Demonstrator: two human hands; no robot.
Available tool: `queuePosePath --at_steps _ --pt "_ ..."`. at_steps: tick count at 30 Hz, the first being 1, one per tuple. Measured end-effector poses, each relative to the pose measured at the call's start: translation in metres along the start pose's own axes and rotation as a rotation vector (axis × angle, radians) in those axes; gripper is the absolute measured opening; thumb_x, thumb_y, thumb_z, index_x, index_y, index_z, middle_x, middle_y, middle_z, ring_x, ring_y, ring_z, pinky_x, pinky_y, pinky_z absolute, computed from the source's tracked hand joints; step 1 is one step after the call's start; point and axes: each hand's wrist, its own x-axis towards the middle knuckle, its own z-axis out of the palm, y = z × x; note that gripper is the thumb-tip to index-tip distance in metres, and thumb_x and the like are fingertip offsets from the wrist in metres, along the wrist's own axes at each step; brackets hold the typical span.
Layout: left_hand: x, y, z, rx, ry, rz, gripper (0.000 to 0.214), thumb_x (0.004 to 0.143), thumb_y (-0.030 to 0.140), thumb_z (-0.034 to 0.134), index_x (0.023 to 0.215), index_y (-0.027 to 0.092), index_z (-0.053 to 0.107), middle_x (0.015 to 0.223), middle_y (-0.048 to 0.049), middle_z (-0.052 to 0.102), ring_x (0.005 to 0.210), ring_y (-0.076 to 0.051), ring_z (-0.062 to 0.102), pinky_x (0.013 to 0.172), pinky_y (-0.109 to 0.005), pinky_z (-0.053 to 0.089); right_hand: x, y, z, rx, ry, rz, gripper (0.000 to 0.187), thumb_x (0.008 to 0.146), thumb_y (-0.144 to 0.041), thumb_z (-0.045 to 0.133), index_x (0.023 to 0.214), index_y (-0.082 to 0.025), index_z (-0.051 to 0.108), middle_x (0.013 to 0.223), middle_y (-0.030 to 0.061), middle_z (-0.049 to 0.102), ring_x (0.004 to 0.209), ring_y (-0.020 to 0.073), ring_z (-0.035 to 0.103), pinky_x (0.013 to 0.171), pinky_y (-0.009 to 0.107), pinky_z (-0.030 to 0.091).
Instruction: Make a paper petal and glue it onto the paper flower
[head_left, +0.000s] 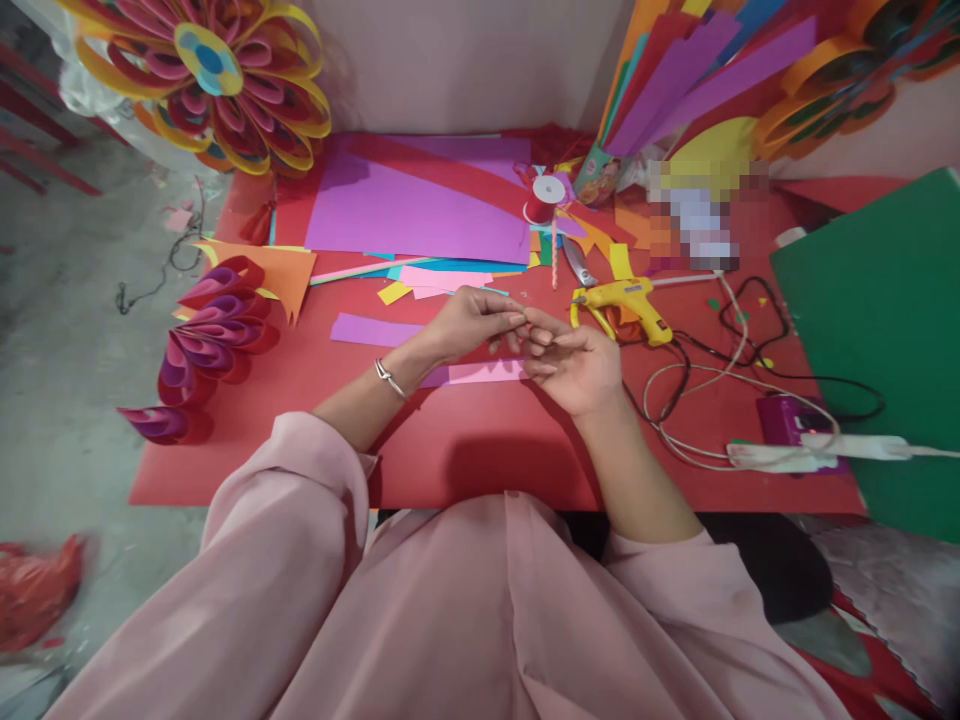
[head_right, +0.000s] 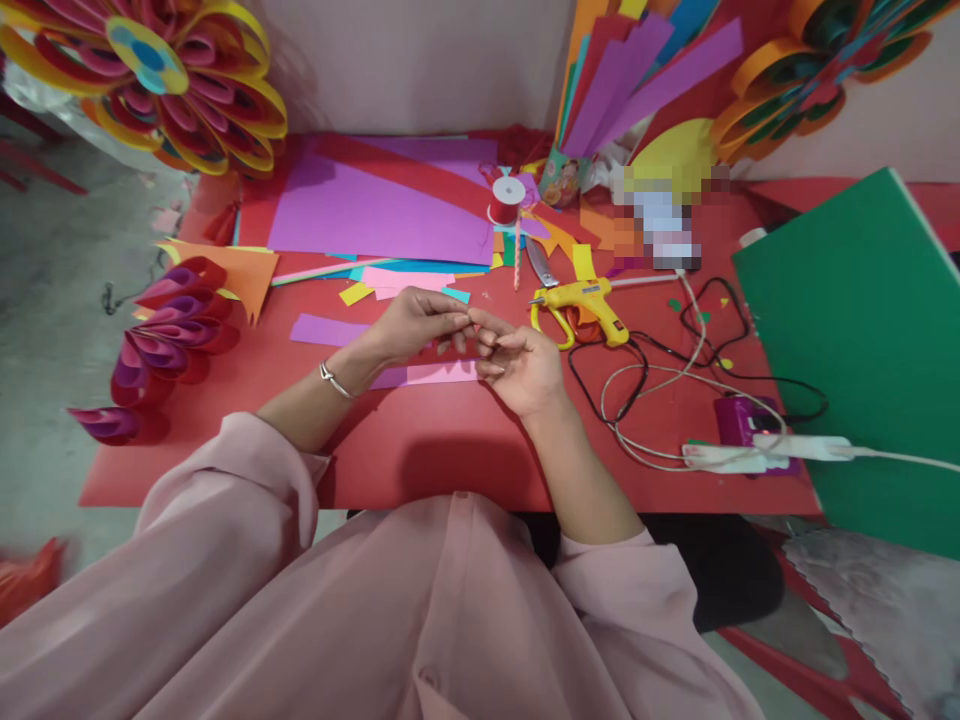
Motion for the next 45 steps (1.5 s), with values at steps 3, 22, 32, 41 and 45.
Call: queuePosePath --at_steps 3,22,32,41,45 --pt "-0.003 0.005 0.003 -0.022 0.067 -0.1 0.018 0.091 0.026 0.088 0.085 0.011 0.081 0.071 -0.0057 0.078 0.055 -0.01 0.069 0.049 -0.019 0.047 0.004 0.005 -0.003 -0.086 0.028 -0.069 0.043 0.058 -0.025 0.061 0.094 -0.024 0.083 0.072 -0.0008 0.048 0.064 0.0148 0.04 0.046 0.023 0.026" --pt "-0.002 0.006 0.009 -0.124 0.21 -0.13 0.019 0.085 0.012 0.075 0.066 0.013 0.073 0.053 0.0022 0.063 0.041 -0.005 0.053 0.045 -0.018 0.039 0.004 0.028 -0.015 -1.188 0.139 -0.983 0.056 0.087 -0.019 0.059 0.134 -0.035 0.086 0.084 0.003 0.058 0.086 0.0233 0.059 0.084 0.045 0.054" --pt "-0.003 0.003 0.006 -0.104 0.192 -0.06 0.012 0.079 0.02 0.076 0.068 0.014 0.073 0.058 0.0015 0.065 0.046 -0.006 0.054 0.048 -0.018 0.039 0.006 0.012 -0.005 -0.202 -0.008 -0.167 0.049 0.062 -0.026 0.061 0.104 -0.028 0.087 0.077 0.0007 0.05 0.068 0.0158 0.042 0.05 0.025 0.031" --pt "0.003 -0.001 -0.004 0.136 0.311 -0.05 0.026 0.094 0.029 0.071 0.071 0.016 0.07 0.06 0.0016 0.06 0.052 -0.008 0.05 0.051 -0.022 0.037 0.01 0.009 -0.013 -0.229 -0.042 -0.183 0.041 0.072 -0.034 0.066 0.11 -0.027 0.081 0.076 0.0005 0.055 0.069 0.0178 0.05 0.047 0.026 0.032" --pt "0.008 -0.011 -0.027 0.674 0.449 0.162 0.024 0.088 0.024 0.079 0.068 0.017 0.068 0.091 -0.0087 0.075 0.083 -0.019 0.065 0.071 -0.03 0.05 0.015 0.017 -0.022 -0.534 0.181 -0.389 0.032 0.078 -0.052 0.084 0.098 -0.028 0.077 0.078 -0.0013 0.064 0.066 0.0159 0.056 0.051 0.027 0.039"
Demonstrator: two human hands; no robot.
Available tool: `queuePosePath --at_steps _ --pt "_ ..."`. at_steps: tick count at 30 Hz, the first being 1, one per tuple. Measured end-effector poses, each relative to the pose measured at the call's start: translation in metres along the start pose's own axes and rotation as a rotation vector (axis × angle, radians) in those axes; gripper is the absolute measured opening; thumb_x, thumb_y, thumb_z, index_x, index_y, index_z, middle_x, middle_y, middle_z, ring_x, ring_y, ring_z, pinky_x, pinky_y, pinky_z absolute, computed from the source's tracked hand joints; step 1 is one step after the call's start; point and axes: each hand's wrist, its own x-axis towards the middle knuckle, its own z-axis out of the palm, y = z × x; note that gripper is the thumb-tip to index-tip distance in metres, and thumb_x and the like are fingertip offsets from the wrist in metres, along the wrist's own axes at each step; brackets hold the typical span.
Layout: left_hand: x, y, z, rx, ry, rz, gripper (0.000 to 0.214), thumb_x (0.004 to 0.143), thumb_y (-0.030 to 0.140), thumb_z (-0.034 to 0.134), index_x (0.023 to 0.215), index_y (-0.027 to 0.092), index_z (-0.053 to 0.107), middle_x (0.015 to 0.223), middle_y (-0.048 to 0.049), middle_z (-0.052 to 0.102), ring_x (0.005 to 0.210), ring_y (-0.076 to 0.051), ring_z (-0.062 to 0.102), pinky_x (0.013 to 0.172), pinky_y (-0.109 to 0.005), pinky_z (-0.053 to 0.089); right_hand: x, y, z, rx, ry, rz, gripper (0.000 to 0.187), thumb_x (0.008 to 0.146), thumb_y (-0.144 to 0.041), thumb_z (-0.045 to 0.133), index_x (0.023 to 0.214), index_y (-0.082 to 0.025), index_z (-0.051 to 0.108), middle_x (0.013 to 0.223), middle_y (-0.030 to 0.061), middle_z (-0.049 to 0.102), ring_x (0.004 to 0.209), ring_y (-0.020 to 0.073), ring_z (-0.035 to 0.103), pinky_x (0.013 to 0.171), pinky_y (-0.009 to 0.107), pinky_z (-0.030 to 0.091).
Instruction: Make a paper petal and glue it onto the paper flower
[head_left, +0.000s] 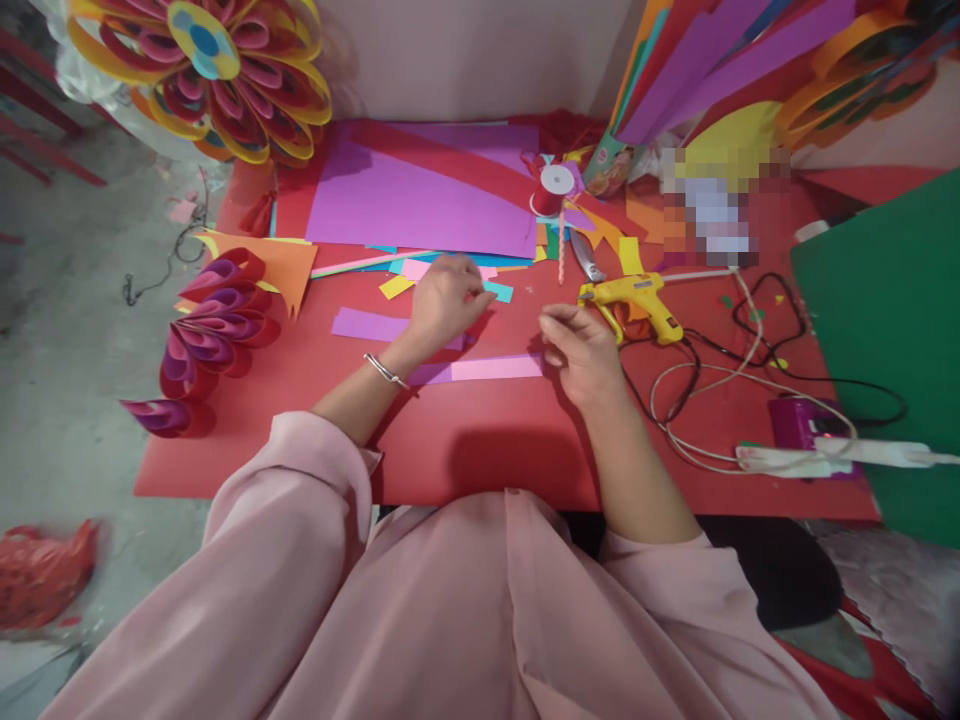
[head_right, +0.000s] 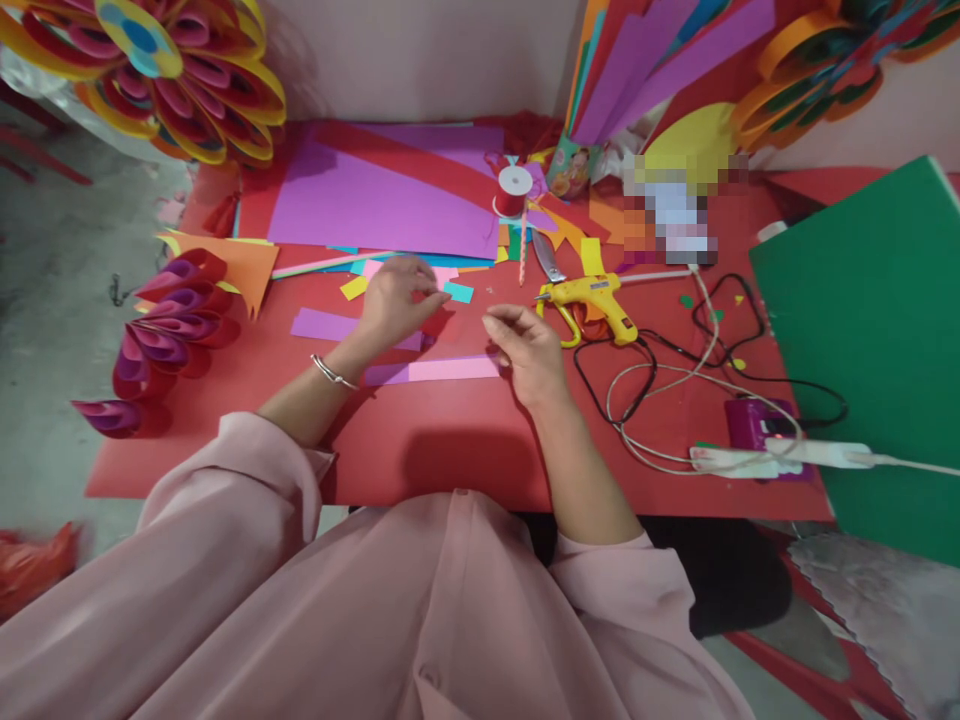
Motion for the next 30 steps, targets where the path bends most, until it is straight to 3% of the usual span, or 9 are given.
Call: queuePosePath --at_steps 2,3,6,9,12,15,21,30 --pt "0.0 -0.011 -0.005 0.112 0.027 0.114 0.003 0.085 0.02 0.078 0.086 0.017 0.076 0.115 -0.0116 0.076 0.092 -0.021 0.066 0.079 -0.033 0.053 -0.002 0.003 -0.004 -0.226 0.104 -0.149 0.032 0.082 -0.055 0.086 0.09 -0.027 0.076 0.08 0.0003 0.071 0.07 0.0173 0.062 0.061 0.031 0.05" --pt "-0.002 -0.015 -0.008 0.136 0.01 0.15 0.009 0.086 0.019 0.076 0.095 0.017 0.079 0.118 -0.0115 0.076 0.091 -0.02 0.066 0.08 -0.033 0.053 -0.004 0.003 -0.007 -0.348 0.113 -0.224 0.031 0.086 -0.056 0.085 0.086 -0.026 0.076 0.081 0.0016 0.073 0.073 0.0188 0.065 0.068 0.034 0.054" --pt "-0.018 -0.025 -0.019 0.185 -0.108 0.209 0.012 0.091 0.018 0.069 0.095 0.018 0.08 0.099 -0.0074 0.074 0.082 -0.018 0.064 0.078 -0.032 0.05 -0.012 0.002 -0.02 -0.633 0.012 -0.4 0.028 0.096 -0.052 0.08 0.087 -0.026 0.08 0.089 0.0052 0.079 0.086 0.0244 0.072 0.086 0.042 0.059" --pt "-0.044 -0.032 -0.037 0.223 -0.17 0.219 0.013 0.094 0.022 0.07 0.087 0.02 0.081 0.089 -0.005 0.072 0.079 -0.017 0.063 0.073 -0.031 0.046 -0.019 0.004 -0.034 -0.762 -0.109 -0.496 0.026 0.098 -0.048 0.082 0.114 -0.029 0.085 0.107 0.0077 0.081 0.105 0.0296 0.074 0.099 0.047 0.058" --pt "-0.073 -0.038 -0.056 0.216 -0.208 0.21 0.013 0.095 0.032 0.079 0.095 0.021 0.084 0.089 -0.0039 0.073 0.076 -0.016 0.062 0.073 -0.03 0.046 -0.023 0.011 -0.047 -0.852 -0.175 -0.503 0.039 0.097 -0.048 0.083 0.132 -0.032 0.083 0.116 0.0085 0.079 0.112 0.0314 0.072 0.105 0.05 0.057" --pt "-0.095 -0.045 -0.069 0.238 -0.247 0.181 0.026 0.093 0.045 0.085 0.105 0.022 0.086 0.095 -0.0048 0.074 0.08 -0.017 0.065 0.074 -0.029 0.047 -0.023 0.02 -0.055 -0.907 -0.198 -0.497 0.044 0.095 -0.05 0.085 0.135 -0.031 0.082 0.113 0.0087 0.075 0.11 0.0316 0.07 0.102 0.051 0.057" --pt "-0.111 -0.053 -0.069 0.265 -0.295 0.154 0.05 0.099 0.068 0.074 0.117 0.023 0.084 0.103 -0.0076 0.075 0.082 -0.018 0.068 0.073 -0.028 0.048 -0.021 0.026 -0.056 -0.99 -0.198 -0.475 0.039 0.093 -0.049 0.085 0.128 -0.031 0.086 0.105 0.008 0.072 0.102 0.0307 0.068 0.097 0.05 0.057" --pt "-0.11 -0.054 -0.066 0.289 -0.318 0.174 0.033 0.104 0.051 0.069 0.116 0.025 0.085 0.107 -0.0069 0.077 0.086 -0.019 0.071 0.077 -0.029 0.051 -0.024 0.022 -0.051 -0.987 -0.189 -0.454 0.026 0.094 -0.042 0.084 0.116 -0.027 0.087 0.099 0.0067 0.071 0.099 0.0295 0.068 0.095 0.048 0.056"
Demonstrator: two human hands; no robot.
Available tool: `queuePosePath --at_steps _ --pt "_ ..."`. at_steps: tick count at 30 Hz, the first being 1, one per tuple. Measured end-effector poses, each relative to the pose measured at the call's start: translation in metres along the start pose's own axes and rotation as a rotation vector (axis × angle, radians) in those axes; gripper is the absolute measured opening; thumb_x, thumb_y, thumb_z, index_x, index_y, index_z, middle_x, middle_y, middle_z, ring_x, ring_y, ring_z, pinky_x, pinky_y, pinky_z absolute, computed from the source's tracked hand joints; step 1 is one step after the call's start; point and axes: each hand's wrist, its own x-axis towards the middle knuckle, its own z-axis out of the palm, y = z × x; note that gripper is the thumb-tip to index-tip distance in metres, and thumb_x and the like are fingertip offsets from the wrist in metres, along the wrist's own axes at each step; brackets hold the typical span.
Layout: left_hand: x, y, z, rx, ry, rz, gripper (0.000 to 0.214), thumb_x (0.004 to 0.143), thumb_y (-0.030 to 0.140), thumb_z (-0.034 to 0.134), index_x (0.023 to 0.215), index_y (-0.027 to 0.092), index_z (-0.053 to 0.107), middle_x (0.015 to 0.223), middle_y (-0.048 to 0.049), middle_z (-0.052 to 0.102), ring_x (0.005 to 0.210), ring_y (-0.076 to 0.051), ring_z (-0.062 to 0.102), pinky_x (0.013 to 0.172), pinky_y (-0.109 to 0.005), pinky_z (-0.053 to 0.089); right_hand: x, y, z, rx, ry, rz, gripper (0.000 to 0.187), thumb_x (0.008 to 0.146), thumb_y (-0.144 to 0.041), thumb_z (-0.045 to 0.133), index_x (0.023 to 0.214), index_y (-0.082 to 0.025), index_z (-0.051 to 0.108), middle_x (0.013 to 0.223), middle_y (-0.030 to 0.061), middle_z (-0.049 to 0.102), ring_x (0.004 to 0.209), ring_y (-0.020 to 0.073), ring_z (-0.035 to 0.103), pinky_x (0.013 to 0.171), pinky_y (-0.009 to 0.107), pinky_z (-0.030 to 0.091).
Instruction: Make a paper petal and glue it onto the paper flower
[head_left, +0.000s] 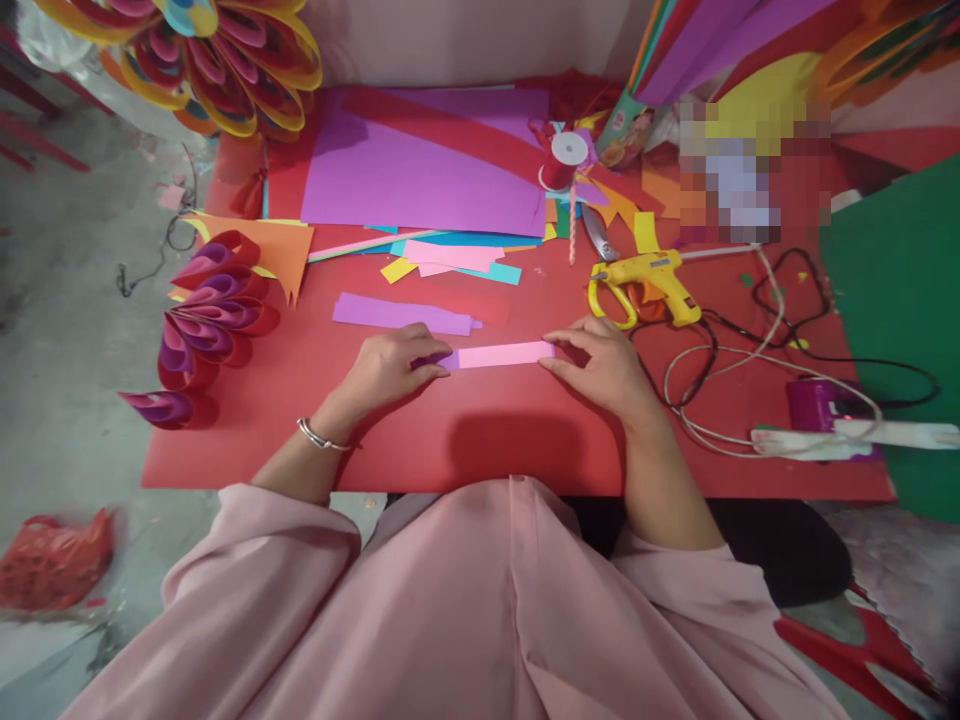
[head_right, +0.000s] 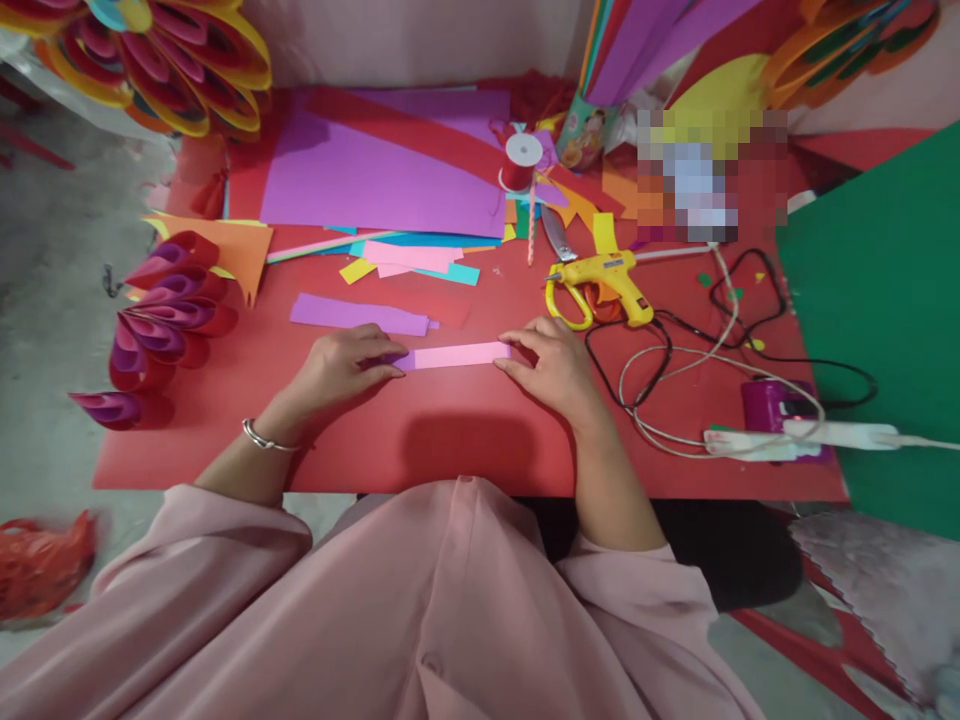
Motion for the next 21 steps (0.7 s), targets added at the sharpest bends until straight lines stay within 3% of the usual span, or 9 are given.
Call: queuePosePath --at_steps 16,21 --pt "0.0019 -0.0014 0.0004 -0.001 0.002 -0.022 0.031 0.101 0.052 0.07 0.113 0.027 0.085 0.107 -0.0064 0.079 0.089 -0.02 0.074 0.077 -0.029 0.052 0.0004 -0.0037 -0.0002 0.019 0.007 0.022 0.022 0.092 -0.042 0.083 0.111 -0.03 0.086 0.098 0.0067 0.074 0.099 0.0294 0.069 0.095 0.049 0.057" --pt "0.0005 -0.0001 0.0006 0.012 0.008 -0.02 0.035 0.103 0.054 0.067 0.114 0.026 0.085 0.108 -0.0073 0.079 0.087 -0.02 0.073 0.075 -0.029 0.051 -0.0044 -0.0062 -0.0033 0.255 0.082 0.1 0.033 0.092 -0.035 0.077 0.123 -0.026 0.083 0.113 0.0091 0.083 0.103 0.0279 0.078 0.092 0.047 0.063"
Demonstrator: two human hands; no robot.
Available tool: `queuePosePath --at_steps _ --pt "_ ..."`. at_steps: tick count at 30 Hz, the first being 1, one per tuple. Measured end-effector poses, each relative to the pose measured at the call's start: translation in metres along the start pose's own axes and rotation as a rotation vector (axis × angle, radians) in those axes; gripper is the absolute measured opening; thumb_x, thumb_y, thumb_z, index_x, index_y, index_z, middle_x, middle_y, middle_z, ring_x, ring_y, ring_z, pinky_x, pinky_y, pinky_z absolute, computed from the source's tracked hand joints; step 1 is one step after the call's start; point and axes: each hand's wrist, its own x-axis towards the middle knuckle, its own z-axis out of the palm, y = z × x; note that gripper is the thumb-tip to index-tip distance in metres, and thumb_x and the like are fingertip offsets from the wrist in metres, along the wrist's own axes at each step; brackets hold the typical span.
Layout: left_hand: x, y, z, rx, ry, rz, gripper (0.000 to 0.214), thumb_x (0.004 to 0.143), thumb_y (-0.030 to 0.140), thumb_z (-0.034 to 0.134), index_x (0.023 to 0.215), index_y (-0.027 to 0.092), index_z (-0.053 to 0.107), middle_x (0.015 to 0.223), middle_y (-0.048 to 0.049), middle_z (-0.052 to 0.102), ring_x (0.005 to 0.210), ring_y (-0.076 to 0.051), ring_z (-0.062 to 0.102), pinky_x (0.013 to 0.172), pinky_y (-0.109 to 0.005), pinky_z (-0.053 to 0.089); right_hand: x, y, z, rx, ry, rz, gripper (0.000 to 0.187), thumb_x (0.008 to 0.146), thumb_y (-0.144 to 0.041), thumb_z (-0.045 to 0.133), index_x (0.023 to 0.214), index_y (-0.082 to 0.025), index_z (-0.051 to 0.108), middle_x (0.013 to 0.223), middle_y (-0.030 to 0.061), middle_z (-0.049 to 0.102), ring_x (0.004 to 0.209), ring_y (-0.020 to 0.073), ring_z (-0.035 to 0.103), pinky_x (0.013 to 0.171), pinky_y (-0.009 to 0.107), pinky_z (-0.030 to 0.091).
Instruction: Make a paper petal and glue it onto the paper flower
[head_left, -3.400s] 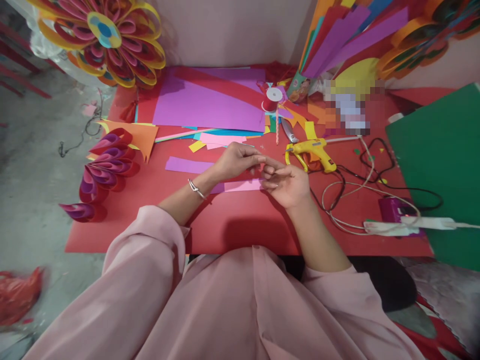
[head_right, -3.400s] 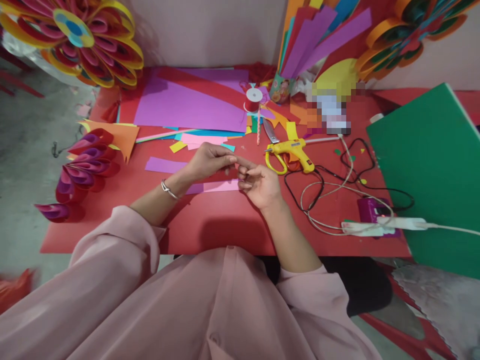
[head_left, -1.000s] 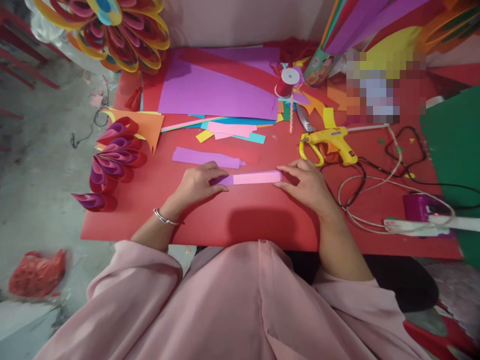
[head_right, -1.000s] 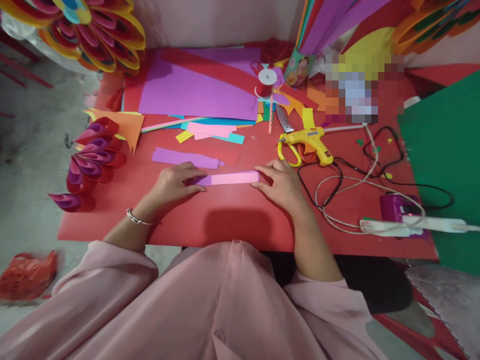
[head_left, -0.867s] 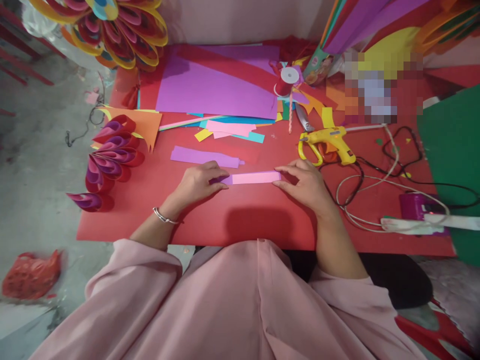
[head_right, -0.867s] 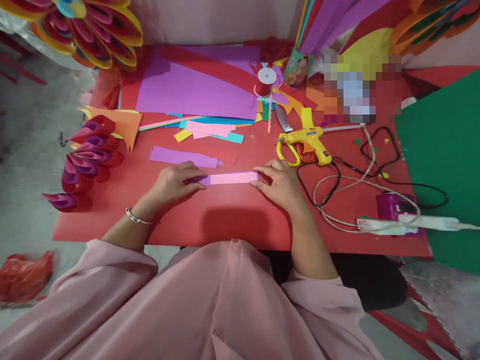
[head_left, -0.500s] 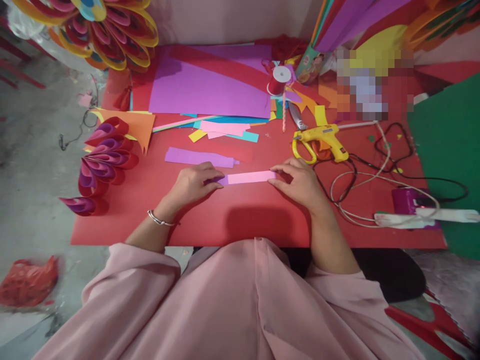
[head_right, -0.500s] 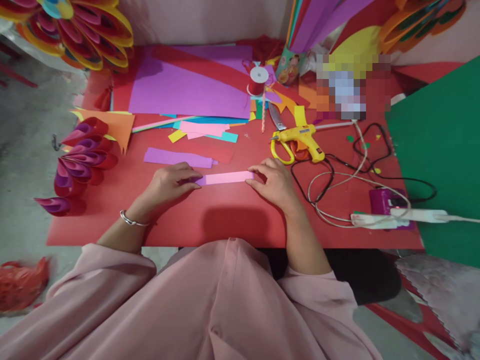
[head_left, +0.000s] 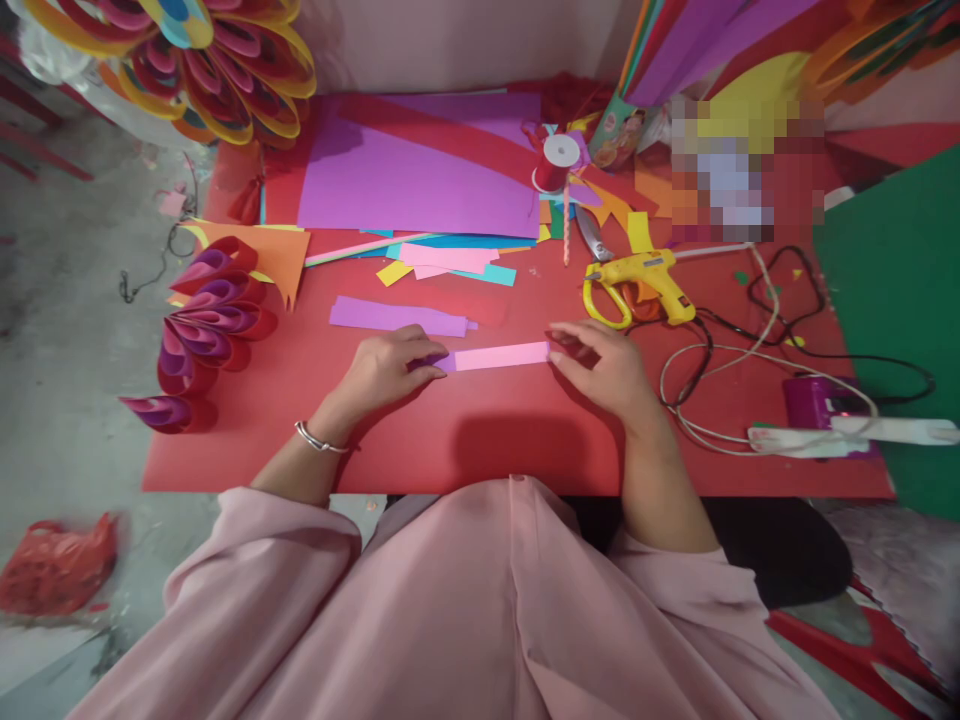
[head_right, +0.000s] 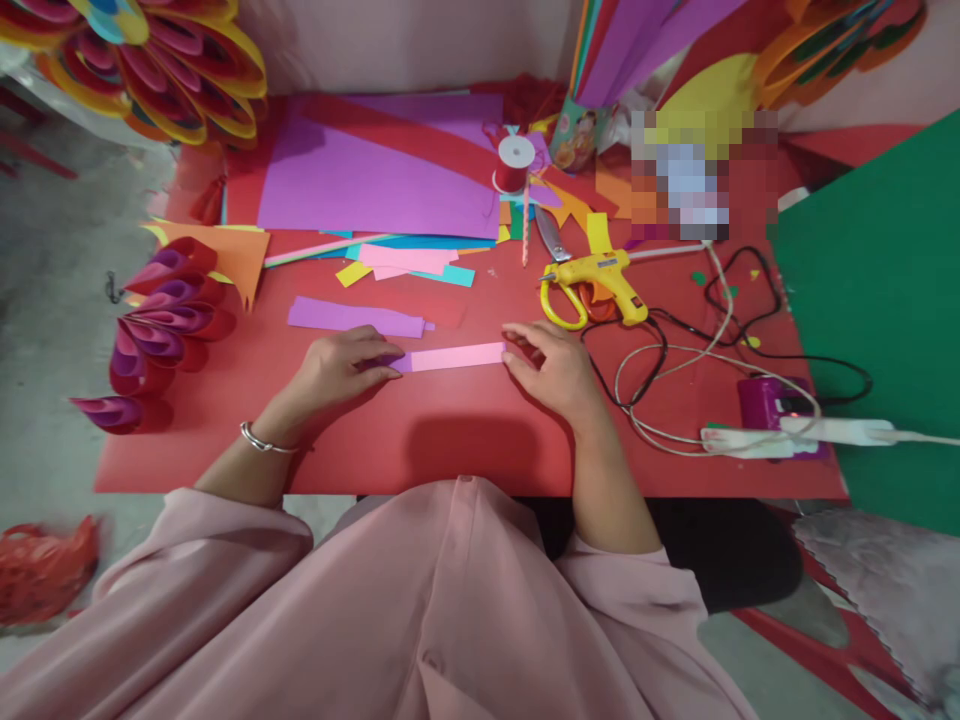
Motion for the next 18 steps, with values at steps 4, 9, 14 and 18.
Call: queuePosePath --at_steps 4,9,14,18 --pt "-0.0007 0.0009 -0.0009 0.01 0.001 0.004 0.041 0.103 0.06 0.067 0.115 0.025 0.085 0.107 -0.0079 0.078 0.087 -0.02 0.072 0.074 -0.029 0.049 -0.0059 0.0005 -0.0018 0.264 0.045 0.194 0.048 0.087 -0.029 0.073 0.135 -0.025 0.077 0.119 0.01 0.084 0.104 0.0277 0.083 0.073 0.037 0.065" --pt "-0.0008 -0.0001 -0.0008 0.043 0.007 0.01 0.047 0.103 0.066 0.066 0.115 0.025 0.085 0.106 -0.0076 0.078 0.087 -0.02 0.072 0.07 -0.029 0.046 -0.0069 -0.0031 -0.0031 0.412 0.045 0.284 0.053 0.082 -0.026 0.074 0.135 -0.023 0.076 0.117 0.0112 0.084 0.103 0.0285 0.084 0.063 0.032 0.066" --pt "-0.0014 -0.0006 0.0001 0.061 0.008 0.034 0.045 0.105 0.064 0.065 0.116 0.024 0.084 0.106 -0.007 0.077 0.085 -0.019 0.071 0.071 -0.028 0.047 -0.0061 -0.0043 -0.0021 0.446 0.023 0.301 0.052 0.082 -0.026 0.075 0.134 -0.022 0.077 0.115 0.0115 0.085 0.101 0.0285 0.085 0.063 0.031 0.067" --pt "-0.0019 -0.0011 0.0008 0.069 0.024 0.061 0.045 0.106 0.063 0.065 0.116 0.023 0.083 0.104 -0.0062 0.076 0.084 -0.018 0.071 0.069 -0.027 0.046 -0.0063 -0.0039 -0.0013 0.446 -0.001 0.303 0.052 0.082 -0.027 0.075 0.134 -0.023 0.077 0.117 0.0117 0.084 0.104 0.0294 0.084 0.065 0.032 0.068"
